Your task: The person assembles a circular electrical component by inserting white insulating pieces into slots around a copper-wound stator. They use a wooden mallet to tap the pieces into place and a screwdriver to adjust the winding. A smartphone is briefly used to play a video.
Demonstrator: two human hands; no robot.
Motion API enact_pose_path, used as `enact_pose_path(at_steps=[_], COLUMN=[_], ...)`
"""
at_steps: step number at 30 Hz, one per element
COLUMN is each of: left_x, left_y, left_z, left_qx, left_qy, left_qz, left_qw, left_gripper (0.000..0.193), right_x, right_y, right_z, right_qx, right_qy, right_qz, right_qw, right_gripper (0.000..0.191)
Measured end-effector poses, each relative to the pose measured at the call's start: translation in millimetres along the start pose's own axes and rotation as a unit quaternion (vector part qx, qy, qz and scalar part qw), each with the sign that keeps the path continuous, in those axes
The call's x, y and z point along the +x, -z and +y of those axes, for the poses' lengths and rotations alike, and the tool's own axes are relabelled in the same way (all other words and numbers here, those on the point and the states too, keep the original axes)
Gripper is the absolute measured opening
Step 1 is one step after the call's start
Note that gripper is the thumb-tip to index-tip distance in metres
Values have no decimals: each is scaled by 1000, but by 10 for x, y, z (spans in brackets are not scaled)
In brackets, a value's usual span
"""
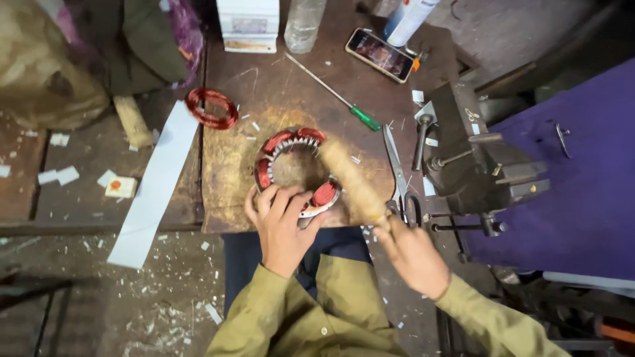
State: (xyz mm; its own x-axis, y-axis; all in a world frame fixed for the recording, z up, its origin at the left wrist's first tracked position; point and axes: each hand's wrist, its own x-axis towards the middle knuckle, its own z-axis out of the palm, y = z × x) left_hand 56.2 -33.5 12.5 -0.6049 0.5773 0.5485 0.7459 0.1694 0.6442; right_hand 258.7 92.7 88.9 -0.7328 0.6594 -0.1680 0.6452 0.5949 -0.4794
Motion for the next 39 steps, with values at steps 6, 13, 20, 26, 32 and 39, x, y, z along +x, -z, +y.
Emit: enact_pose_path(at_steps=[6, 13, 20, 26, 32, 39], left_x=[-11, 13, 18, 71, 36, -51], left_y=[-56, -37, -26, 8, 25, -55], left_z=[-19, 29, 34, 56, 44, -108], left_qx=[-4, -8, -19, -22, -11, 3], left_qy=[4, 10, 7, -11, -11, -17], left_qz=[3, -18, -2, 3, -1, 3], left_qw=[1000, 1000, 1000, 1000, 1000, 1000], left_gripper=[39, 39, 38, 38, 39, 45], right_x=[108, 234, 279, 222, 266, 88], right_y=[120, 149, -42, -60, 33, -17], right_z=[-32, 5, 232, 203, -6, -146], right_qx=[-43, 13, -74, -100, -111, -124], right_qy=[123, 113, 116, 100, 79, 108], right_qz=[24, 72, 126, 132, 86, 16], right_qw=[991, 991, 982, 981, 987, 986], right_gripper=[32, 30, 34, 26, 28, 27])
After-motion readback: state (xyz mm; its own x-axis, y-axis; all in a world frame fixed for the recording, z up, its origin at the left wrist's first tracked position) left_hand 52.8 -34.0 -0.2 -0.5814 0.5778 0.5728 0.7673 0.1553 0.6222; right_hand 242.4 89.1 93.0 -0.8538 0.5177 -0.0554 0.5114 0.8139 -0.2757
